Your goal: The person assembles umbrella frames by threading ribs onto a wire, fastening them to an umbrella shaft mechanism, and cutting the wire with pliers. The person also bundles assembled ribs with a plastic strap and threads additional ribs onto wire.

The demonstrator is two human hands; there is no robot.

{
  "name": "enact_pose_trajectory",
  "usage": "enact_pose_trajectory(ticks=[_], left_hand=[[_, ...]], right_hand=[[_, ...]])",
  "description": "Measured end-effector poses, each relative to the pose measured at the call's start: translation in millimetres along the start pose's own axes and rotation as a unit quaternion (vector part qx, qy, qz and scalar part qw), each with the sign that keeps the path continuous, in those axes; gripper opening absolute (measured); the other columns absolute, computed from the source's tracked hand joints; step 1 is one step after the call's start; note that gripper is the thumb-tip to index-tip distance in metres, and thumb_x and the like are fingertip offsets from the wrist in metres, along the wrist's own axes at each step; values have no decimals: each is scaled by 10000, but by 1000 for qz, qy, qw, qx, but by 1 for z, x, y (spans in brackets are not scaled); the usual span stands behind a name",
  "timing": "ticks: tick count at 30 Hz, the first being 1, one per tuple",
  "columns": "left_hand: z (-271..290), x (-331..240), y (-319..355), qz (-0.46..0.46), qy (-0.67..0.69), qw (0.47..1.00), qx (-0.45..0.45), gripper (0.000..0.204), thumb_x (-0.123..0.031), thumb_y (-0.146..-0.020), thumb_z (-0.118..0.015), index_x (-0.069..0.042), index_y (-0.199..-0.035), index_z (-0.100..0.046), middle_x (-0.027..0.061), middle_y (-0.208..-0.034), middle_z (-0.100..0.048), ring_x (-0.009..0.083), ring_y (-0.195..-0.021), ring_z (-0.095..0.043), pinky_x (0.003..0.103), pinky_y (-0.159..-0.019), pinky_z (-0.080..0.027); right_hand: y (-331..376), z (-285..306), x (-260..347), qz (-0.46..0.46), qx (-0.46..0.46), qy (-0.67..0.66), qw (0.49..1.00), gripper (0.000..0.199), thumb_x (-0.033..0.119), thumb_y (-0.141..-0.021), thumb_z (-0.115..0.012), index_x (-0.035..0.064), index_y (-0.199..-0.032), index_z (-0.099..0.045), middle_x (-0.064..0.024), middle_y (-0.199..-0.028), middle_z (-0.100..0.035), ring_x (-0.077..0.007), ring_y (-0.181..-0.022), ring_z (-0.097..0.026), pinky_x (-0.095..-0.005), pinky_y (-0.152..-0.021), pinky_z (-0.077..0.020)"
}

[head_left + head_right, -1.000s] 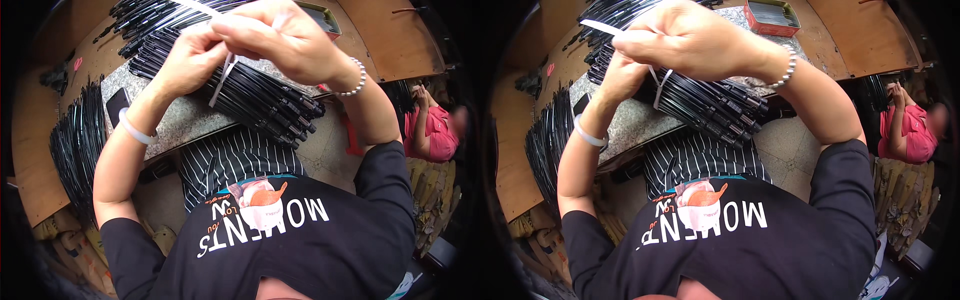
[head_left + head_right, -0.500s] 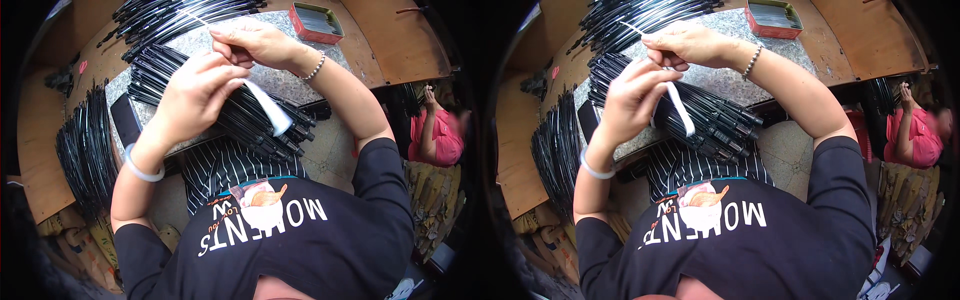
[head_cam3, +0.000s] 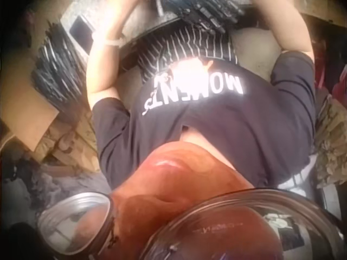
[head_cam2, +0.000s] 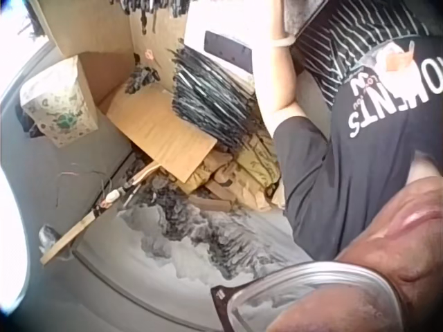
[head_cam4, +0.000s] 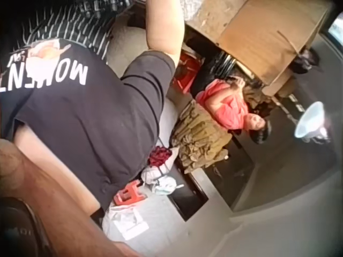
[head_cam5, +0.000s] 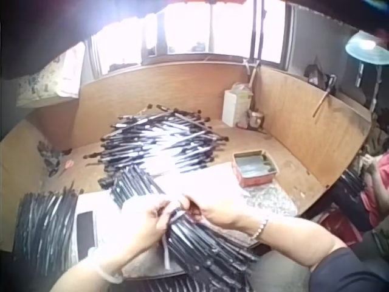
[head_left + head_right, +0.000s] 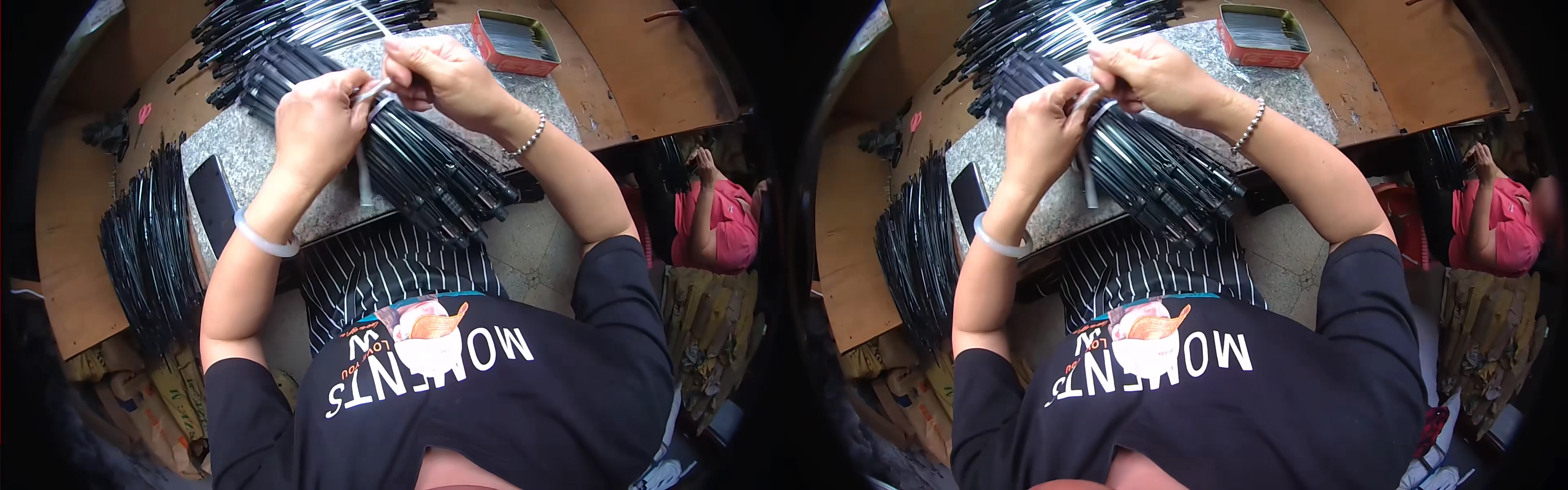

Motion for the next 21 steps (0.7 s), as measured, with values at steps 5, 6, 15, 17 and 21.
enact_pose_trajectory(ticks=[5,6,15,17,21], left_hand=[[-22,16,-2,72,284,942,165,234,-220,-769,-705,2,-835,-674,1,-592,-572,82,-523,-530,241,-495,-430],[-22,19,-4,69,284,942,165,234,-220,-769,-705,2,-835,-674,1,-592,-572,82,-523,-530,241,-495,-430],[-19,10,-16,107,197,956,191,190,-177,-790,-685,1,-857,-681,3,-594,-591,38,-552,-538,200,-500,-423],[-11,-2,-21,37,19,989,145,144,-138,-806,-662,0,-843,-683,14,-608,-602,42,-566,-555,193,-497,-428],[-2,0,-14,-7,77,996,45,110,-96,-836,-615,-6,-850,-677,16,-640,-614,66,-571,-569,223,-498,-440]], right_hand=[[0,22,3,3,-23,-6,1000,417,311,-975,-382,66,-642,-441,5,-570,-396,-70,-493,-355,-205,-472,-325],[-1,22,3,4,-8,0,1000,417,309,-975,-383,64,-643,-442,7,-571,-396,-69,-495,-358,-204,-472,-325],[-8,10,16,46,82,127,987,413,294,-973,-399,53,-647,-475,25,-583,-415,-53,-503,-371,-195,-473,-321],[-7,7,18,48,91,143,984,413,293,-973,-401,51,-648,-482,27,-586,-420,-50,-505,-373,-195,-473,-320],[-4,3,24,82,89,235,964,412,296,-970,-408,55,-648,-495,29,-599,-433,-44,-519,-384,-193,-482,-334]])
Point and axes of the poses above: each hand's wrist, its own y-axis away from the middle knuckle, its own z-axis out of the back of the hand, x = y × z, the point moved 8 cm from there along -y, towards the middle knuckle
